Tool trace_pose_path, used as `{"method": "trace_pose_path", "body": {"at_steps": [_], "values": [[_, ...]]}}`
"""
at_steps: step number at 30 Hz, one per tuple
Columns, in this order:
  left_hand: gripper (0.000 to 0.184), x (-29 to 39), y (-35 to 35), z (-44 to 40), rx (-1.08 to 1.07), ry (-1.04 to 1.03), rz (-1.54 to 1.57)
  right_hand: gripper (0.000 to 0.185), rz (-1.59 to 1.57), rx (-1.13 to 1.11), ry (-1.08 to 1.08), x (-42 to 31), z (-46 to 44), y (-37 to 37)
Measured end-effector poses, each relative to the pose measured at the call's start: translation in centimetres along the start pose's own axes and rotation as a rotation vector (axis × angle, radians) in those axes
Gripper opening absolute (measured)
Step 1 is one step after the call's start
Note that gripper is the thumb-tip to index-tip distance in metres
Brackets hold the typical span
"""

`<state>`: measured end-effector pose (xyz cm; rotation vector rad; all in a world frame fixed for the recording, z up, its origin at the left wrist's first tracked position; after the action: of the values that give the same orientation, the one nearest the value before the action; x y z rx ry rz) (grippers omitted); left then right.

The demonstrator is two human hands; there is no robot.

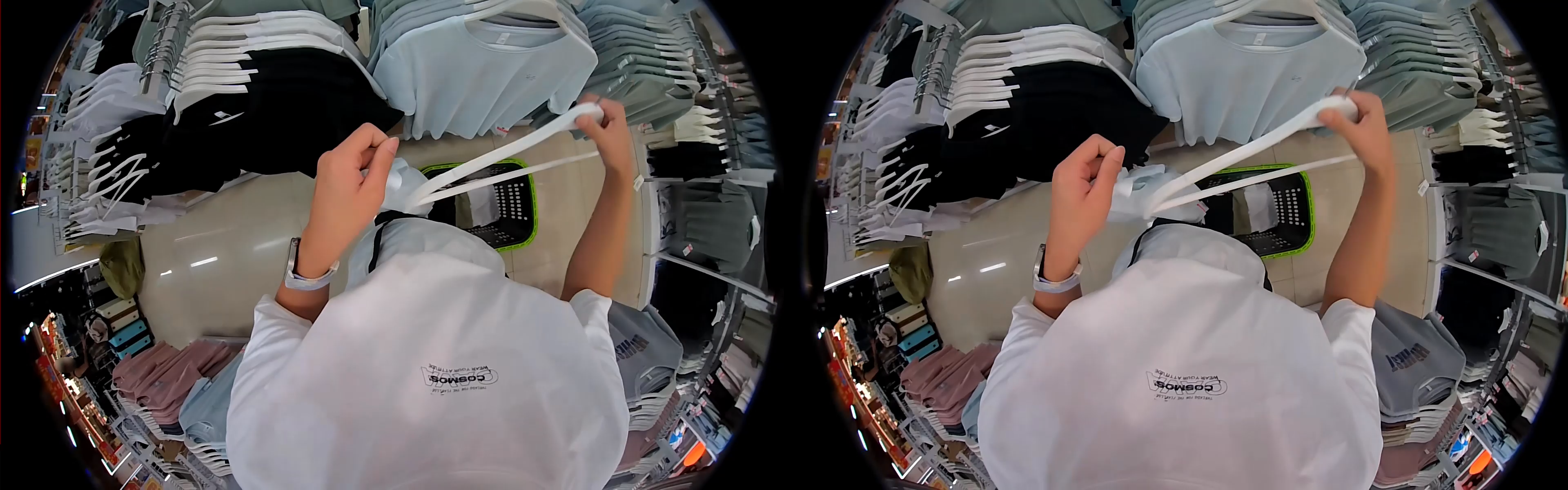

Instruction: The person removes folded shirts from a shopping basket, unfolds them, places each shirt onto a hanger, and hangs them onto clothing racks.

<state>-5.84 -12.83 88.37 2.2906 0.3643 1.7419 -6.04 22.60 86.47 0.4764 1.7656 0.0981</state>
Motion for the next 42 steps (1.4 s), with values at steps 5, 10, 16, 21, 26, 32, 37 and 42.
{"method": "trace_pose_path", "body": {"at_steps": [5, 10, 16, 21, 26, 32, 37, 42], "values": [[0.018, 0.5, -0.1, 0.2, -0.089, 0.069, 0.088, 0.024, -0.054, 0.167, -0.049, 1.8, 5.0, -0.9], [0.017, 1.3, -0.2, 0.4, -0.151, 0.062, 0.072, 0.023, -0.176, 0.365, -0.086, 5.1, 8.7, 0.6], [0.015, 1.8, 0.0, 0.1, -0.085, 0.069, 0.029, 0.031, -0.231, 0.365, -0.113, 5.2, 10.5, -1.0], [0.015, 3.4, -0.9, 0.4, -0.129, -0.059, -0.039, 0.024, -0.427, 0.46, -0.212, 7.4, 11.4, -3.8], [0.028, 5.8, -0.4, -0.7, -0.116, -0.433, -0.583, 0.045, -0.66, 0.327, -0.285, 9.0, 12.2, -7.6], [0.04, 7.1, -1.0, -1.2, -0.193, -0.673, -0.733, 0.039, -0.764, 0.393, -0.342, 9.1, 13.3, -8.8], [0.038, 7.0, -1.5, -1.2, -0.169, -0.765, -0.727, 0.032, -0.659, 0.449, -0.339, 6.7, 13.4, -8.1], [0.037, 6.8, -2.1, -1.4, -0.045, -0.94, -0.551, 0.027, -0.517, 0.538, -0.241, 2.9, 12.7, -6.9]]}}
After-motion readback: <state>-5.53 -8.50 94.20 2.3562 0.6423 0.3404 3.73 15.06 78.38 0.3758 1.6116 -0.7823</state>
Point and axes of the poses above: each hand's wrist, its own z-axis away from the middle knuckle, its own y-axis out of the back of the hand, x = y × z, the point moved 5 cm from there along -z, towards the middle knuckle, and after that the axes turned 14 degrees about x, right-handed, at the moved point
